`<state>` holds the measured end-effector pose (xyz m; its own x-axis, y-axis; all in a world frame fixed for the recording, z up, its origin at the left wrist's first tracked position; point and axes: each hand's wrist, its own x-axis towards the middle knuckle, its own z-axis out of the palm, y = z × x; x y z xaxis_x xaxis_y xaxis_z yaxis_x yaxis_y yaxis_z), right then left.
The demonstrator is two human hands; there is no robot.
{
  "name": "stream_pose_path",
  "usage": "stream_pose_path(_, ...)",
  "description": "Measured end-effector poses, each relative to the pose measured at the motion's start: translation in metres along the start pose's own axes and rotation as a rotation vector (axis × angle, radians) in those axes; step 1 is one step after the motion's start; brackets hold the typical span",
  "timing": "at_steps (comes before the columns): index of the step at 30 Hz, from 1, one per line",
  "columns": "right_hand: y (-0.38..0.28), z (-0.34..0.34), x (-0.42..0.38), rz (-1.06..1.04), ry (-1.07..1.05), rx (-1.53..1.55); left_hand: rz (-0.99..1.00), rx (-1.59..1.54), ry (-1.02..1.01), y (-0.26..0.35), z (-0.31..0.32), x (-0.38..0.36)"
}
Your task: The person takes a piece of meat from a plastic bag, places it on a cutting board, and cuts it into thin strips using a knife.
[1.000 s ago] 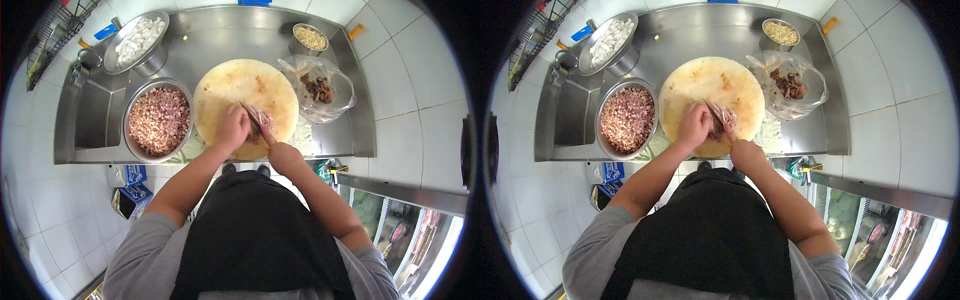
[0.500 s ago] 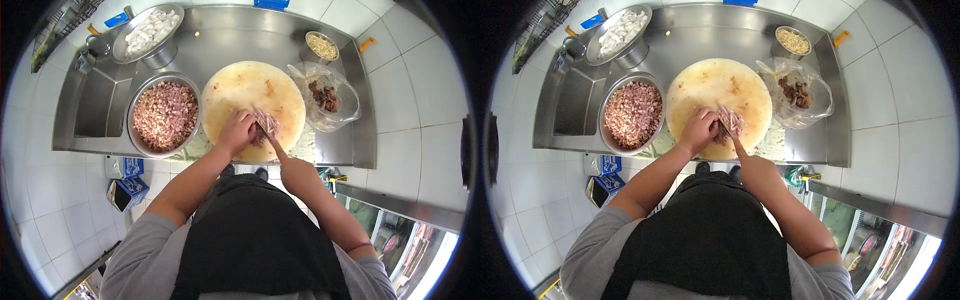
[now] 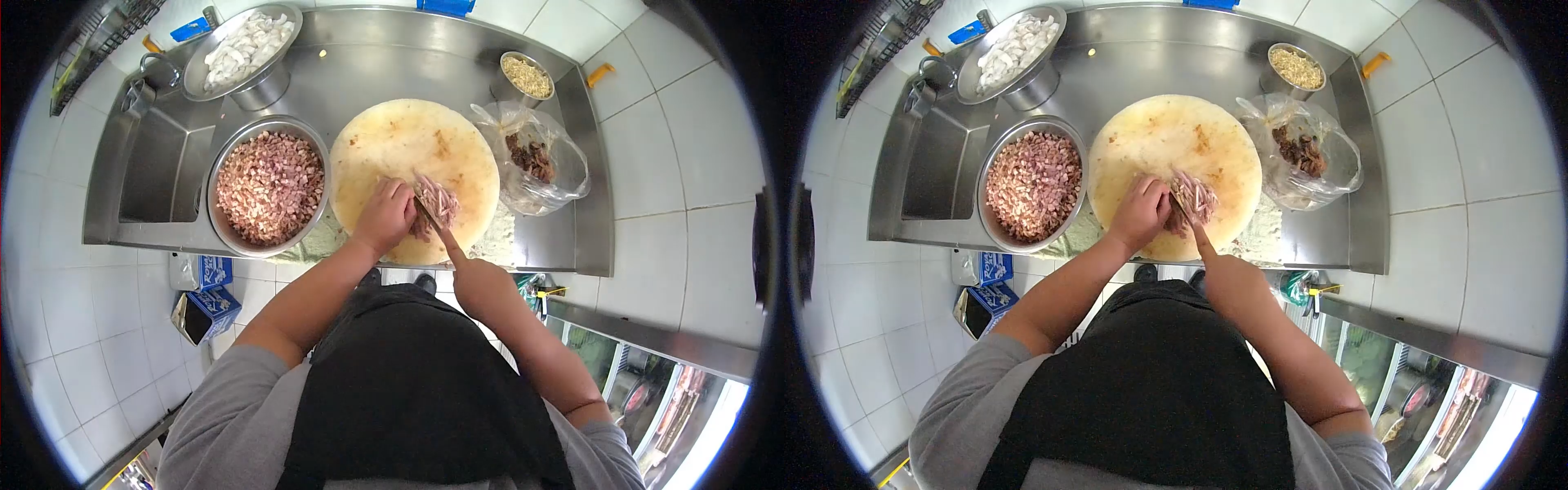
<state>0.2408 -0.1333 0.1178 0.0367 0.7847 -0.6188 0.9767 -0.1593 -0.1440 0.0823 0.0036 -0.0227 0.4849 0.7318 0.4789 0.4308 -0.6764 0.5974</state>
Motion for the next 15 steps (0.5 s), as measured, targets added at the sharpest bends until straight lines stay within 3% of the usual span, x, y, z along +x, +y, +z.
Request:
stream_pose_path(5, 0.010, 0.047, 0.057, -0.010, 0.125, 0.059, -0.076, -0.018, -0.010, -0.003, 0.003, 0.000)
stream_pose_path(8, 0.014, 0.044, 0.050, -0.033, 0.147, 0.100, -0.060, -0.079, 0.015, -0.001, -0.004, -0.005)
stream_pose_path(10, 0.010, 0.037, 0.030, -0.005, 0.051, 0.069, -0.038, -0.083, 0.039, 0.001, -0.011, -0.007)
stream_pose_path(13, 0.007, 0.018, 0.001, -0.012, 0.038, 0.022, 0.004, 0.054, 0.113, 0.002, -0.013, -0.010)
stream_pose_path(15, 0.005, 0.014, -0.003, -0.033, 0.084, -0.006, -0.027, 0.087, 0.054, 0.002, -0.011, -0.009)
